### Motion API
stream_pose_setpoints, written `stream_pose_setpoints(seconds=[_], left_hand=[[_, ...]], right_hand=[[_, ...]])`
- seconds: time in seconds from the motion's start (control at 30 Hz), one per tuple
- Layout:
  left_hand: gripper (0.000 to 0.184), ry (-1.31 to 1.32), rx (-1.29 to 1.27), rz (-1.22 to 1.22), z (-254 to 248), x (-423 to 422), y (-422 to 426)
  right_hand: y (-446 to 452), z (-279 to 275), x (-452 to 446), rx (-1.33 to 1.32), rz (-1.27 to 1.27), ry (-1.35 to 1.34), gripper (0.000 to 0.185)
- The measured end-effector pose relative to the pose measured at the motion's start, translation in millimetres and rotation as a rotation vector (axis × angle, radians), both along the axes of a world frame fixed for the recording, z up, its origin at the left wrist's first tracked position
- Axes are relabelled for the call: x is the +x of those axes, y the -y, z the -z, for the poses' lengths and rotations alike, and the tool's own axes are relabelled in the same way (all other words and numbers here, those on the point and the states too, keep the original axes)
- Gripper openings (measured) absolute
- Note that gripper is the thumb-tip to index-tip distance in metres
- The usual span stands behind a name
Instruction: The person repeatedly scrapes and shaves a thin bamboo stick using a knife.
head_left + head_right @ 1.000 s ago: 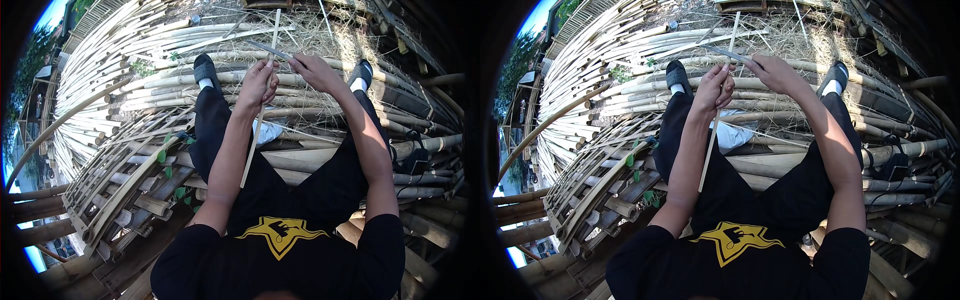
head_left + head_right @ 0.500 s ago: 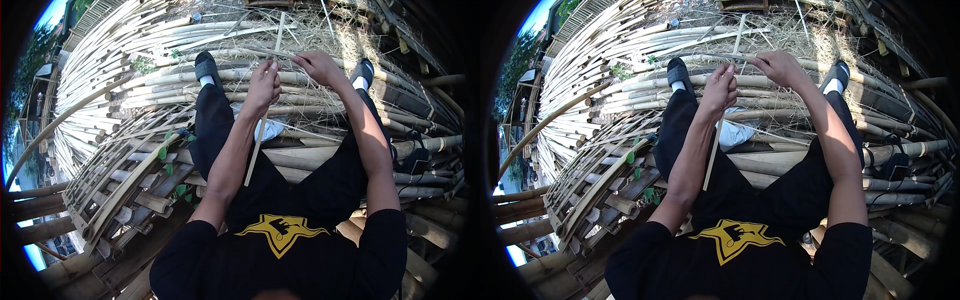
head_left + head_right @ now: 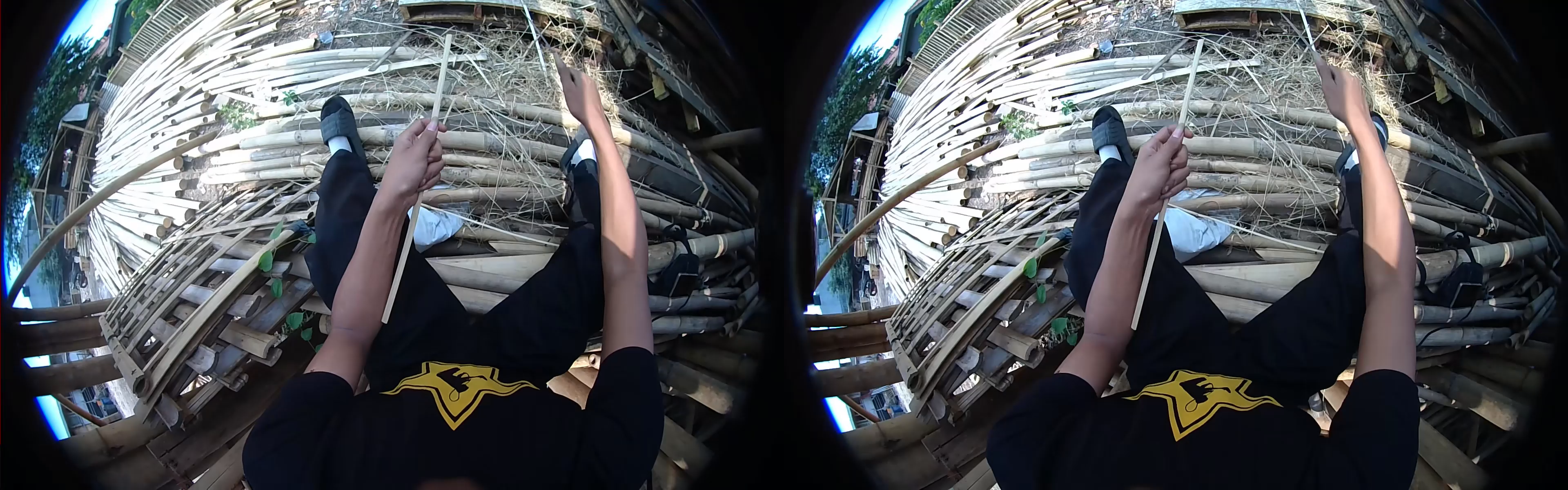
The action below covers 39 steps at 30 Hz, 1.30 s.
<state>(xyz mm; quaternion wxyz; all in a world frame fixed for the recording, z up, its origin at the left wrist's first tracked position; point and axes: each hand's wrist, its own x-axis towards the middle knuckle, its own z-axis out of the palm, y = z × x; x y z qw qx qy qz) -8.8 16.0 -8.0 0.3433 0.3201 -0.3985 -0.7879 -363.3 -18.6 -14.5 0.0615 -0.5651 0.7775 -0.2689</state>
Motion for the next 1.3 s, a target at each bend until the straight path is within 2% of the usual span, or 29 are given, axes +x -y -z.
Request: stream_pose_setpoints(seconds=[0.07, 0.1, 0.17, 0.2, 0.27, 0.3, 0.37, 0.53, 0.6, 0.8, 0.9, 0.97, 1.03, 1.1, 1.17, 1.23, 1.3], left_hand=[[0.023, 0.070, -0.018, 0.007, -3.1, -3.8, -2.8], [0.023, 0.073, -0.024, 0.008, -2.6, -7.1, -2.1], [0.024, 0.120, -0.082, 0.007, 2.0, -13.4, -7.0], [0.024, 0.138, -0.121, -0.012, 2.5, -16.0, -7.5], [0.024, 0.198, -0.157, -0.035, 1.4, -18.3, -7.5], [0.023, 0.255, -0.192, -0.062, 0.4, -19.5, -7.3], [0.024, 0.232, -0.179, -0.060, 1.5, -19.4, -8.6], [0.023, 0.143, -0.091, 0.001, 0.2, -16.2, -11.1], [0.022, 0.133, -0.036, -0.046, 3.9, -19.5, -9.8], [0.020, 0.142, 0.015, -0.041, 7.9, -23.5, -3.5], [0.020, 0.150, 0.033, -0.051, 4.6, -26.2, -5.7], [0.020, 0.106, 0.023, -0.013, 4.5, -16.4, -16.3], [0.022, 0.093, -0.008, 0.015, 1.3, -1.5, -19.5], [0.022, 0.144, -0.031, -0.040, -1.0, 2.7, -9.1], [0.022, 0.175, -0.056, -0.022, -1.2, -1.0, -2.9], [0.023, 0.141, -0.044, -0.019, 2.5, -8.0, -3.7], [0.024, 0.120, -0.047, -0.006, 10.6, -14.6, -2.4]], right_hand=[[-3.7, 0.8, 35.4, -0.037, -0.200, 0.222, 0.063], [-6.1, -10.3, 56.2, 0.112, -0.256, 0.120, 0.059], [-20.7, -13.2, 99.4, -0.094, -0.521, 0.193, 0.055], [-22.7, -16.4, 106.9, -0.098, -0.517, 0.191, 0.055], [-27.5, -19.0, 117.9, 0.239, -0.580, 0.047, 0.052], [-31.2, -18.6, 121.2, 0.240, -0.579, 0.045, 0.052], [-37.1, -11.8, 126.8, 0.038, -0.643, 0.135, 0.050], [-23.3, 8.7, 110.0, 0.086, -0.613, -0.008, 0.046], [-21.8, 12.2, 109.9, -0.009, -0.582, -0.071, 0.053], [-21.5, 5.0, 102.8, 0.090, -0.462, -0.191, 0.054], [-17.1, 18.3, 94.7, 0.026, -0.461, -0.242, 0.059], [-4.1, 33.4, 51.2, 0.125, -0.089, -0.103, 0.065], [0.6, 35.2, -32.0, 0.380, 0.073, -0.180, 0.069], [-2.5, 36.3, -56.7, 0.019, 0.035, -0.114, 0.063], [-8.2, 13.0, -29.8, 0.009, -0.040, -0.075, 0.076], [-8.4, -6.5, 8.0, 0.137, -0.092, 0.015, 0.074], [-15.2, -12.7, 48.0, 0.015, -0.249, 0.146, 0.074]])
